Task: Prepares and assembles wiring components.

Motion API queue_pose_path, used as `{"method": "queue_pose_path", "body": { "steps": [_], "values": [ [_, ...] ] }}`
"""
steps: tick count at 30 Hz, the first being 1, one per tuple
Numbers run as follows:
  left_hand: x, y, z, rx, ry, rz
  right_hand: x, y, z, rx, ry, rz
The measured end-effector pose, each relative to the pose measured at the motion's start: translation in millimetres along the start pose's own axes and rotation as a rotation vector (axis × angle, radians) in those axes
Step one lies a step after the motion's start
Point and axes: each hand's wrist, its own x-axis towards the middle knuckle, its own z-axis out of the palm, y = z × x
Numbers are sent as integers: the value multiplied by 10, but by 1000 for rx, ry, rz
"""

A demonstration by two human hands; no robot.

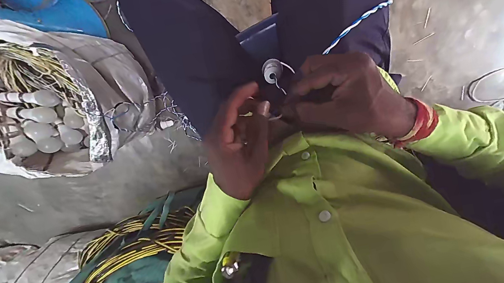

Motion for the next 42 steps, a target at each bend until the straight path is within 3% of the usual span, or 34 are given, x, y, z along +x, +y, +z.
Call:
{"method": "queue_pose_path", "body": {
  "steps": [3, 6, 11, 23, 26, 30, 35, 39, 42],
  "values": [
    [-32, 12, -26, 122, 6, 58, 14, -1, 10, 18, 1, 33],
    [-50, 150, -113, 118, -85, -49, 2, -15, 18, 15, 11, 37],
    [38, 34, -85, 113, -146, -147, -11, -14, 82, -11, 53, 14],
    [45, 14, 40, 390, 19, 175, 61, -43, 28, -60, 72, -45],
    [65, 31, -3, 321, -51, 123, 93, -14, -7, -78, 35, -112],
    [107, 44, -96, -6, -230, -111, 145, 19, -85, -128, -53, -207],
    [96, -10, -95, -332, -308, -357, 185, 62, -117, -54, -145, -162],
    [50, -41, -70, -374, -275, -350, 192, 54, -94, -16, -154, -128],
    [34, -20, -48, -210, -201, -215, 195, 40, -127, -63, -145, -101]
  ]
}}
